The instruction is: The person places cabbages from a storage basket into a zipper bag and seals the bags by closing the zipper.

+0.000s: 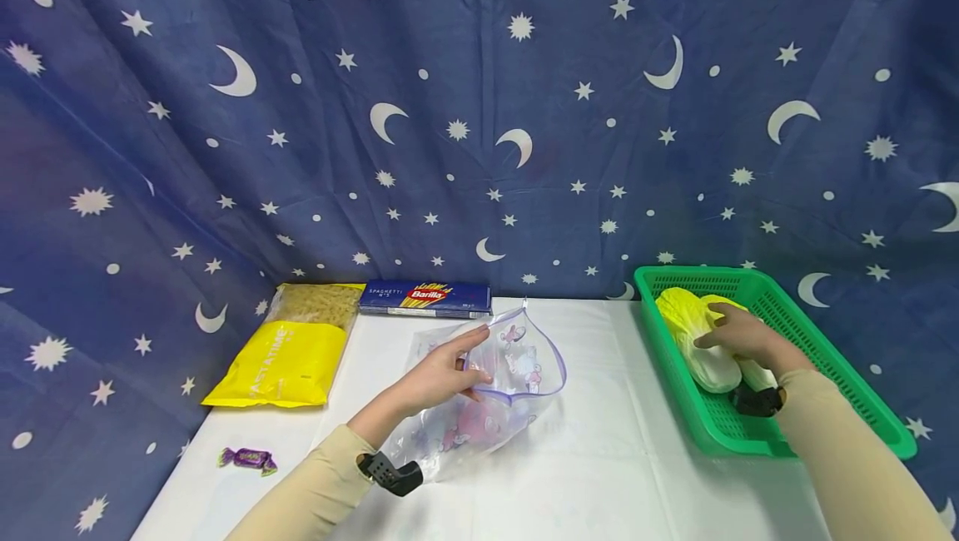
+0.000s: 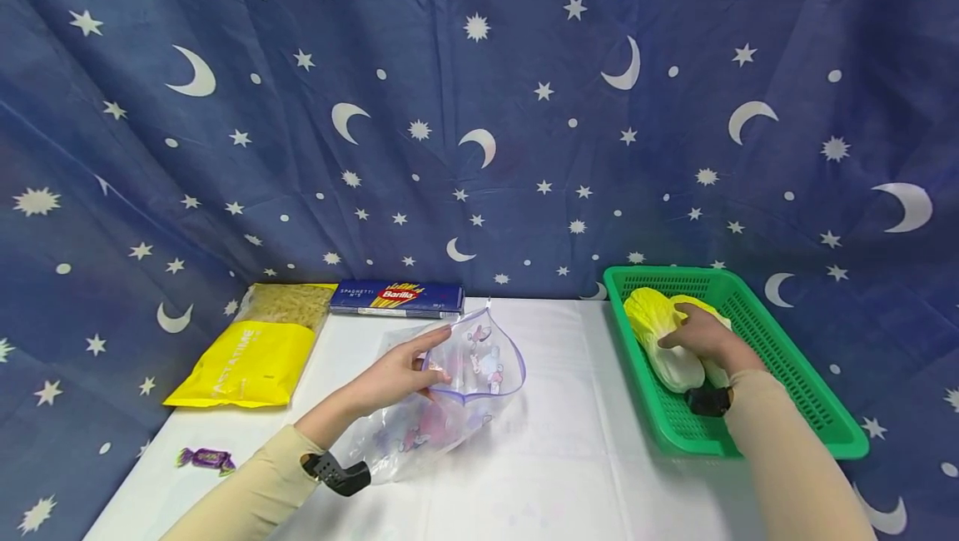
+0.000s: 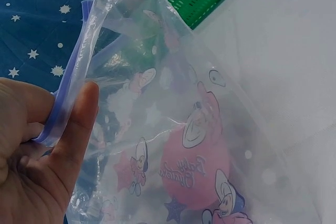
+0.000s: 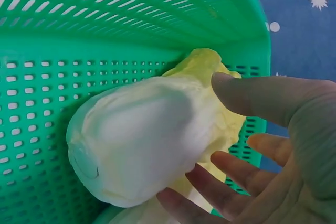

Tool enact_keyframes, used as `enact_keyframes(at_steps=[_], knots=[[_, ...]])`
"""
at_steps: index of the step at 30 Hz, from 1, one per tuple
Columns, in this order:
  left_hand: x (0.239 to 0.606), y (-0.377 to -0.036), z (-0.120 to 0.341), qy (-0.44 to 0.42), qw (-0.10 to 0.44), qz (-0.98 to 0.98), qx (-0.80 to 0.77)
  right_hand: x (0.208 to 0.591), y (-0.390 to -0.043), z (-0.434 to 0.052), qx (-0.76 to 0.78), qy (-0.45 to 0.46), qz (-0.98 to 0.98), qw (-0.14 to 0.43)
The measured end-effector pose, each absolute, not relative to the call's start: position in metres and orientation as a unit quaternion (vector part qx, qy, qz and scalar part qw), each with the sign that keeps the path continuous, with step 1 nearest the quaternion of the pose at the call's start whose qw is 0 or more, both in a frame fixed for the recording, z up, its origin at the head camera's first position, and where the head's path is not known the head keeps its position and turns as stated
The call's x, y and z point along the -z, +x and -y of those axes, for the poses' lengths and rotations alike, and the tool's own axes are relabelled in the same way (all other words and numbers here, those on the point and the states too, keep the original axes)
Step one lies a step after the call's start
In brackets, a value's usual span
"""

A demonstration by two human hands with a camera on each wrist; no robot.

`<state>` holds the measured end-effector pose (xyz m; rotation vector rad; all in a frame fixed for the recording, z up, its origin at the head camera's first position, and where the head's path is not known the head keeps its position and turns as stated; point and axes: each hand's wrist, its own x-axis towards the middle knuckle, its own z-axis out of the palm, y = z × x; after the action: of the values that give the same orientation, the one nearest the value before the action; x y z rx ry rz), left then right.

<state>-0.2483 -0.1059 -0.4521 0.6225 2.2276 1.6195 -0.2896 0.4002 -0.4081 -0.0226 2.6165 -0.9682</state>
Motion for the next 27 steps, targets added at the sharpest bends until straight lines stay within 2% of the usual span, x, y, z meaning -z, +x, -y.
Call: enact_keyframes(at_steps=[12,27], knots=[[0.453,-0.248,0.104,0.219,0.171,-0.766,-0.58,0.42,-0.299,-0.394,0.3,-0.007,-0.935,0.187],[0.454,-0.249,0.107,0.213,0.206,-0.739,-0.605,0.423,-0.298,-0.388,0.279,-0.005,-0.945,0.171]])
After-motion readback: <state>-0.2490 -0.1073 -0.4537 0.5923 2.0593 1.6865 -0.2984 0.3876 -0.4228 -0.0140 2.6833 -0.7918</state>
